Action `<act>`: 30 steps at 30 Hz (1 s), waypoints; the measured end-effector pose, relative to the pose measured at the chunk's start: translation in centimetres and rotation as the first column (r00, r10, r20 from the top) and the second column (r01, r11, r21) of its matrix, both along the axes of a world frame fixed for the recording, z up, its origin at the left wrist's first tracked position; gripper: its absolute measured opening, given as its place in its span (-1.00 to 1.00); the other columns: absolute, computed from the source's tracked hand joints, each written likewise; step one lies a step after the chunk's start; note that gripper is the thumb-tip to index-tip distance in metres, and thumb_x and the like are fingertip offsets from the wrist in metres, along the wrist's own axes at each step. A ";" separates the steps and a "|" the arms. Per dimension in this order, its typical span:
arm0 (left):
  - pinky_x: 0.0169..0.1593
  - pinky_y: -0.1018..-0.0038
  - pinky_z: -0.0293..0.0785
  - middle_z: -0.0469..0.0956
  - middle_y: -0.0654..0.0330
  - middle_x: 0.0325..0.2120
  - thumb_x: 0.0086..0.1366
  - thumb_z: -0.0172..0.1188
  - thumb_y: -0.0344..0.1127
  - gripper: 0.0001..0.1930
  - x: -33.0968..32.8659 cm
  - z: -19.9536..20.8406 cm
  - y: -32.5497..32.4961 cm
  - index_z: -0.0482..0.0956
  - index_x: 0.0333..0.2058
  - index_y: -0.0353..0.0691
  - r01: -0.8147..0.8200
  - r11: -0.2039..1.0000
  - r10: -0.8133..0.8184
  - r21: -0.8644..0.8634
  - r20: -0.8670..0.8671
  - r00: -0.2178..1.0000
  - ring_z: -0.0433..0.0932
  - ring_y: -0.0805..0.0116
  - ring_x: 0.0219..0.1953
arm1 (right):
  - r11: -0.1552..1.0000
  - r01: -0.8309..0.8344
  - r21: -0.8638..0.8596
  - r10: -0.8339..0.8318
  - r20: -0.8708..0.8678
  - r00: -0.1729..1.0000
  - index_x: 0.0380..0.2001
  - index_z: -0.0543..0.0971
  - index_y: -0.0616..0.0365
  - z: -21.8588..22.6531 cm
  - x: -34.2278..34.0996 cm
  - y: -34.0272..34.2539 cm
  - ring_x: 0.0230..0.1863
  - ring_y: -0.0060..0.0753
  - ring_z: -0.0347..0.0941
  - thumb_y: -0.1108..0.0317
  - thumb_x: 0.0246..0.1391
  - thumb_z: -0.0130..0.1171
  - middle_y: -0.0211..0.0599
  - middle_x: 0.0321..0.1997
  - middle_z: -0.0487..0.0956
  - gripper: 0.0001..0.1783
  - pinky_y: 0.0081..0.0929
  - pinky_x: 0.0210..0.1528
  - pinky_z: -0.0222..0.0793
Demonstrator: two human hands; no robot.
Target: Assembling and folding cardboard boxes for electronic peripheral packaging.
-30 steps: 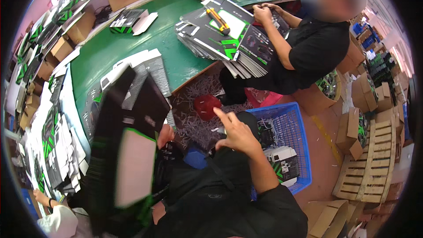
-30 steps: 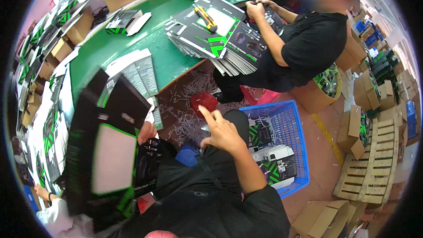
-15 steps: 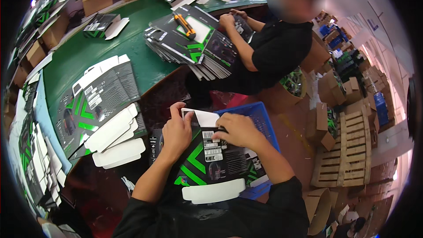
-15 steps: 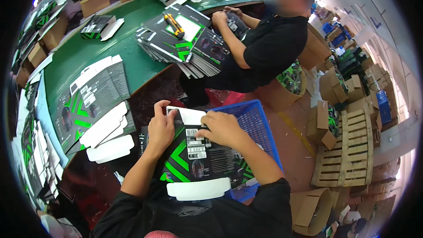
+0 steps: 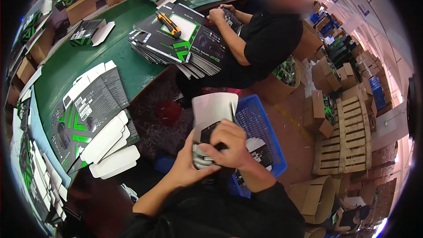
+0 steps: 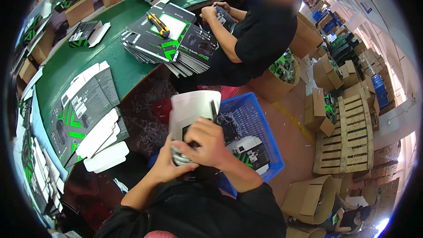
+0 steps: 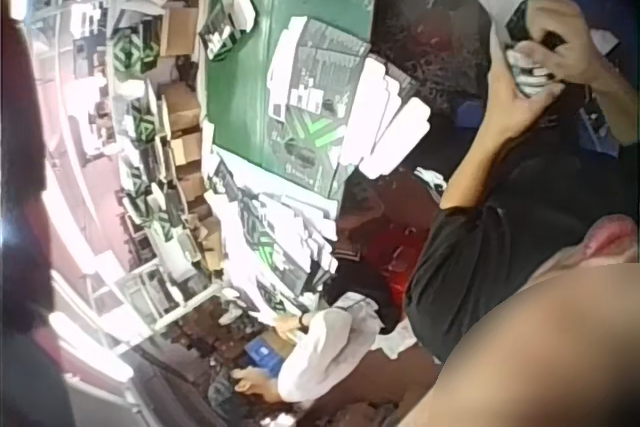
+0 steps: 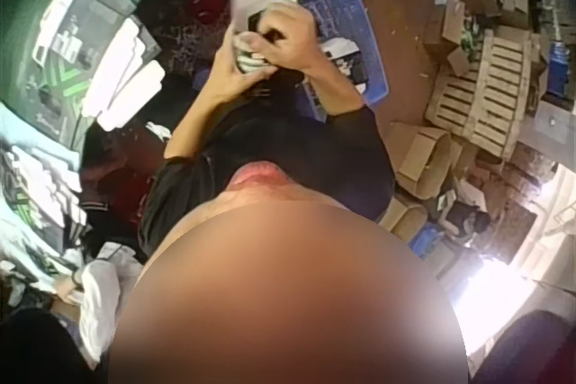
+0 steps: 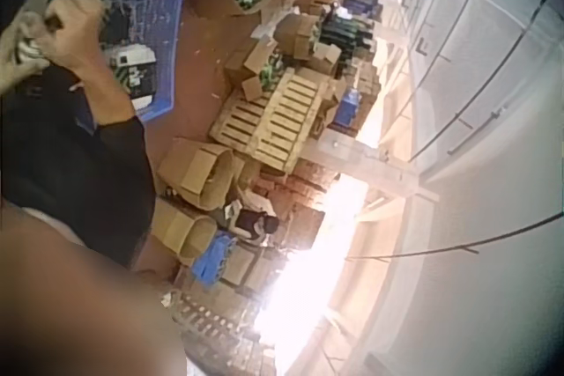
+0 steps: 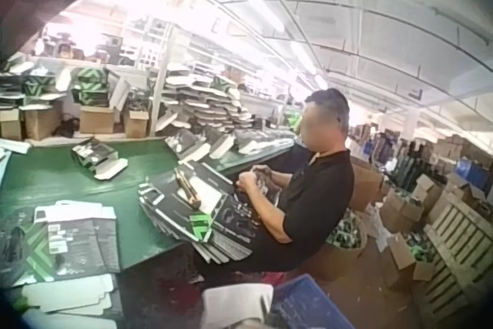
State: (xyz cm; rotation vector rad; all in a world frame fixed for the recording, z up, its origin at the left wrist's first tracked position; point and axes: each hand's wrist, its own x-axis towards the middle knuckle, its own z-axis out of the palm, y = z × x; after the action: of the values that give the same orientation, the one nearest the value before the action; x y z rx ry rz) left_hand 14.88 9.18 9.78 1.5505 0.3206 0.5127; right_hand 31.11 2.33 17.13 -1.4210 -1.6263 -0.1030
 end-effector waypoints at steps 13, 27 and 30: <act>-0.27 0.52 0.59 0.65 0.17 -0.36 0.17 0.39 -0.52 -0.71 -10.9 -1.6 0.0 0.55 -0.15 -0.38 -0.426 0.848 0.414 -0.316 -0.108 0.904 0.63 0.46 -0.37 | 0.613 -0.776 -0.150 0.025 -0.978 0.209 0.07 0.49 0.35 -10.7 -1.8 -0.6 -0.13 -0.68 0.46 -0.30 -0.25 0.53 -0.40 -0.13 0.58 0.02 -0.68 -0.14 0.35; -0.07 0.48 0.55 0.60 0.22 -0.15 0.29 0.29 -0.48 -0.63 -16.1 -5.2 -1.2 0.48 0.06 -0.32 -0.364 0.620 0.383 -0.695 -0.137 0.914 0.57 0.49 -0.17 | 0.718 -0.355 -0.599 -0.158 -0.637 0.754 0.03 0.49 0.34 -9.8 -4.3 0.2 -0.45 -0.73 0.32 0.20 0.01 0.49 -0.33 -0.20 0.62 -0.39 -0.68 -0.41 0.25; 0.14 0.32 0.44 0.44 0.04 0.10 0.30 0.30 -0.39 -0.10 -16.3 -5.9 -1.5 -0.15 0.41 -0.29 -0.386 0.768 0.364 -0.511 -0.147 0.920 0.48 0.30 0.08 | 0.866 -0.313 -0.390 0.033 -0.581 0.813 0.34 0.16 0.31 -10.8 -2.9 1.6 -0.51 -0.77 0.18 0.09 -0.10 0.56 -0.24 -0.03 0.53 0.08 -0.71 -0.53 0.10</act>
State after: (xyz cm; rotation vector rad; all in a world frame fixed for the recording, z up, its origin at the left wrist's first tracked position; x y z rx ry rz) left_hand -1.43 7.65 3.90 0.9480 0.7520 0.6400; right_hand 28.19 3.92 6.36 -1.4513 -1.3092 0.8121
